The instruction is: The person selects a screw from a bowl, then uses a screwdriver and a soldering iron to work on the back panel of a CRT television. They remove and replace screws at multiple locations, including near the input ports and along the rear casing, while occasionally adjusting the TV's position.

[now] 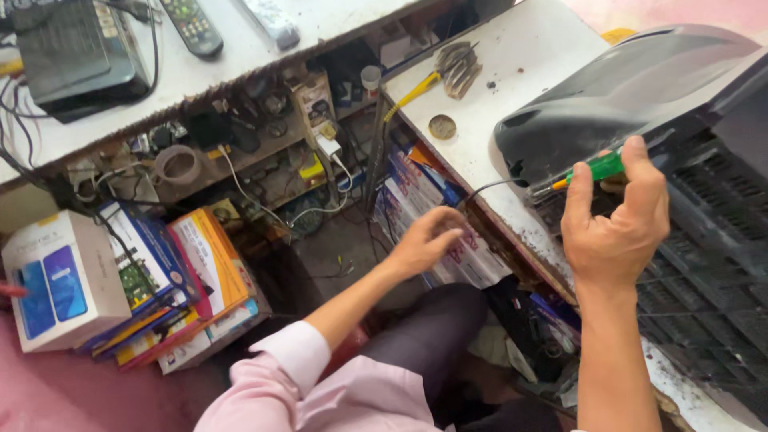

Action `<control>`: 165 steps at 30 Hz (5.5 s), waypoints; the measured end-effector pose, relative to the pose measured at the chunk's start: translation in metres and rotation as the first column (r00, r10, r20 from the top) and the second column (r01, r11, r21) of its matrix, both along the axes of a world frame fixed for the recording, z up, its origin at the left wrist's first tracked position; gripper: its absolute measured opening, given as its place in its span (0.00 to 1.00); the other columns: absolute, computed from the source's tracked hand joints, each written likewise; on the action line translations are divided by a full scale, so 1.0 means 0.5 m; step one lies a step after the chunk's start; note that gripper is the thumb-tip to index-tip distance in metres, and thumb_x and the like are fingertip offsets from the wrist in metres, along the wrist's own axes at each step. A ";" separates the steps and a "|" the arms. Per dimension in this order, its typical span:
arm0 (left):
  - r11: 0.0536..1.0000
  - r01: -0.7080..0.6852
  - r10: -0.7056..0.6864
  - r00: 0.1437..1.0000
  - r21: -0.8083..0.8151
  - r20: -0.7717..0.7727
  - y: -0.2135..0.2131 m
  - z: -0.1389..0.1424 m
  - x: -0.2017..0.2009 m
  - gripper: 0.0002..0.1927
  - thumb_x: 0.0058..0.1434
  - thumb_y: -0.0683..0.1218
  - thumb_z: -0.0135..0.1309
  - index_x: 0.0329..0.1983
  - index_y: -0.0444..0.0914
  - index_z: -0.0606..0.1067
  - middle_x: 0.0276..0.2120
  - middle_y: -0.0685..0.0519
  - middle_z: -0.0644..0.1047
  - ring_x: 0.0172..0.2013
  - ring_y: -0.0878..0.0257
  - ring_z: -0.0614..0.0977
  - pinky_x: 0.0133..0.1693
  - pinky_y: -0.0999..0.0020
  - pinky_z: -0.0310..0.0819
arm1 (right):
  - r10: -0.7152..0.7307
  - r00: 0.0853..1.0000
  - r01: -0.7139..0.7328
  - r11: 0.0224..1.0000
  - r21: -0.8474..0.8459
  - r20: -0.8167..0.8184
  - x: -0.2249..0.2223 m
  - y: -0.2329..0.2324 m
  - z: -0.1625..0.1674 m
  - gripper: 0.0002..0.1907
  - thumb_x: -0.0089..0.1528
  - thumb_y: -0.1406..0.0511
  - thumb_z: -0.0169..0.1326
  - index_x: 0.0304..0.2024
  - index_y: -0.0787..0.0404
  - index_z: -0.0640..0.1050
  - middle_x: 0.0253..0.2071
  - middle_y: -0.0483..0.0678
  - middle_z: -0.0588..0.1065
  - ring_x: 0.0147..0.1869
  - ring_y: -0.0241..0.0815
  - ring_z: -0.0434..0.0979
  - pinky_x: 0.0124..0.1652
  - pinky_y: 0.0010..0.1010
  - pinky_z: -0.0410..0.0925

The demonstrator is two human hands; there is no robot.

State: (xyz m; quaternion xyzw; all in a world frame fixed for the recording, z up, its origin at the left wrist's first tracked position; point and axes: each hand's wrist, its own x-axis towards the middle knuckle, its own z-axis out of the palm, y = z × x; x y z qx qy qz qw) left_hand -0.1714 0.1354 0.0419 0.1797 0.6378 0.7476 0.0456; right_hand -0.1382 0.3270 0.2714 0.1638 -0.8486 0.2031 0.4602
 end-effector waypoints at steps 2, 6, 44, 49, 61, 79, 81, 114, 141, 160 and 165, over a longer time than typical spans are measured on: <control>0.999 -0.052 0.053 0.994 -0.013 0.099 -0.051 -0.036 0.011 0.10 0.67 0.40 0.54 0.51 0.33 0.74 0.39 0.51 0.80 0.39 0.66 0.82 0.41 0.71 0.79 | 0.019 1.000 -0.019 1.000 -0.024 0.020 0.001 0.000 -0.006 0.16 0.72 0.73 0.62 0.59 0.72 0.72 0.48 0.59 0.76 0.49 0.53 0.80 0.50 0.37 0.74; 0.976 -0.207 0.216 0.938 -0.062 0.271 -0.139 -0.107 0.024 0.08 0.64 0.38 0.54 0.46 0.33 0.76 0.33 0.52 0.79 0.32 0.66 0.82 0.36 0.70 0.78 | 0.066 0.997 -0.063 0.996 -0.055 0.050 -0.003 0.016 -0.009 0.13 0.72 0.75 0.60 0.58 0.70 0.73 0.51 0.58 0.79 0.52 0.49 0.84 0.53 0.33 0.76; 0.128 -0.741 0.987 0.163 -0.659 0.008 -0.293 -0.177 -0.391 0.14 0.55 0.47 0.62 0.34 0.29 0.79 0.46 0.35 0.75 0.44 0.41 0.81 0.45 0.51 0.74 | -0.051 0.997 0.014 0.862 -0.507 -0.059 0.102 0.014 -0.001 0.21 0.80 0.66 0.43 0.71 0.64 0.52 0.51 0.55 0.68 0.33 0.41 0.72 0.35 0.29 0.70; 0.088 -0.702 0.988 0.153 -0.707 -0.030 -0.302 -0.186 -0.406 0.28 0.53 0.49 0.59 0.54 0.28 0.70 0.45 0.32 0.77 0.45 0.38 0.78 0.50 0.46 0.69 | -0.095 0.993 0.117 0.864 -0.490 0.069 0.132 -0.004 -0.048 0.19 0.81 0.65 0.43 0.71 0.62 0.56 0.42 0.54 0.68 0.26 0.38 0.65 0.31 0.29 0.66; 0.445 -0.891 0.715 0.412 -0.086 -0.565 -0.201 0.155 -0.243 0.05 0.63 0.38 0.57 0.41 0.34 0.74 0.44 0.42 0.74 0.47 0.47 0.78 0.47 0.59 0.74 | 0.429 0.566 -0.214 0.901 -0.376 0.704 -0.018 -0.022 -0.228 0.43 0.49 0.60 0.72 0.66 0.58 0.72 0.32 0.43 0.81 0.30 0.32 0.81 0.36 0.24 0.74; 0.771 -0.589 0.403 0.746 0.243 0.530 -0.208 0.296 -0.450 0.12 0.70 0.44 0.50 0.48 0.30 0.76 0.39 0.48 0.80 0.36 0.63 0.81 0.41 0.68 0.79 | 0.382 0.297 0.272 0.845 -0.461 0.875 -0.502 -0.300 0.107 0.14 0.63 0.59 0.56 0.36 0.66 0.75 0.22 0.59 0.74 0.26 0.55 0.77 0.29 0.46 0.68; 0.739 -0.520 0.186 0.769 0.429 0.612 -0.215 0.286 -0.444 0.16 0.72 0.47 0.48 0.51 0.29 0.75 0.43 0.45 0.80 0.42 0.60 0.83 0.48 0.64 0.81 | 0.322 0.598 -0.057 0.930 -0.363 0.734 -0.616 -0.338 0.092 0.13 0.62 0.60 0.59 0.37 0.65 0.76 0.28 0.56 0.77 0.32 0.54 0.79 0.34 0.43 0.70; 0.130 -0.608 -0.416 0.684 0.783 0.600 -0.255 0.256 -0.568 0.30 0.76 0.53 0.34 0.68 0.22 0.61 0.66 0.32 0.66 0.66 0.42 0.69 0.66 0.52 0.66 | 0.162 0.703 -0.252 0.967 0.029 0.692 -1.107 -0.514 -0.011 0.13 0.71 0.72 0.45 0.57 0.66 0.74 0.36 0.53 0.76 0.37 0.45 0.76 0.36 0.32 0.74; -0.084 -0.514 -0.558 0.734 0.854 0.387 -0.252 0.275 -0.572 0.30 0.79 0.49 0.25 0.72 0.19 0.54 0.68 0.24 0.62 0.66 0.38 0.70 0.68 0.48 0.65 | 0.438 0.748 -0.524 0.851 0.039 0.498 -0.857 -0.600 -0.004 0.11 0.64 0.65 0.60 0.47 0.64 0.81 0.53 0.52 0.75 0.61 0.54 0.72 0.57 0.43 0.65; 0.260 -0.494 -0.422 0.715 0.829 0.558 -0.258 0.229 -0.556 0.26 0.76 0.49 0.35 0.69 0.25 0.62 0.67 0.36 0.66 0.66 0.45 0.71 0.69 0.49 0.65 | 0.136 0.818 -0.107 0.991 -0.083 0.559 -0.731 -0.449 -0.019 0.15 0.72 0.69 0.50 0.58 0.73 0.75 0.58 0.62 0.72 0.65 0.58 0.70 0.65 0.47 0.65; 0.495 -0.618 -0.392 0.469 0.611 0.791 -0.252 0.181 -0.523 0.20 0.72 0.44 0.39 0.54 0.24 0.74 0.51 0.37 0.78 0.52 0.47 0.81 0.55 0.57 0.75 | 0.083 0.819 -0.142 0.988 0.060 0.568 -0.955 -0.405 -0.062 0.24 0.67 0.63 0.58 0.61 0.69 0.70 0.61 0.63 0.68 0.65 0.65 0.64 0.60 0.53 0.61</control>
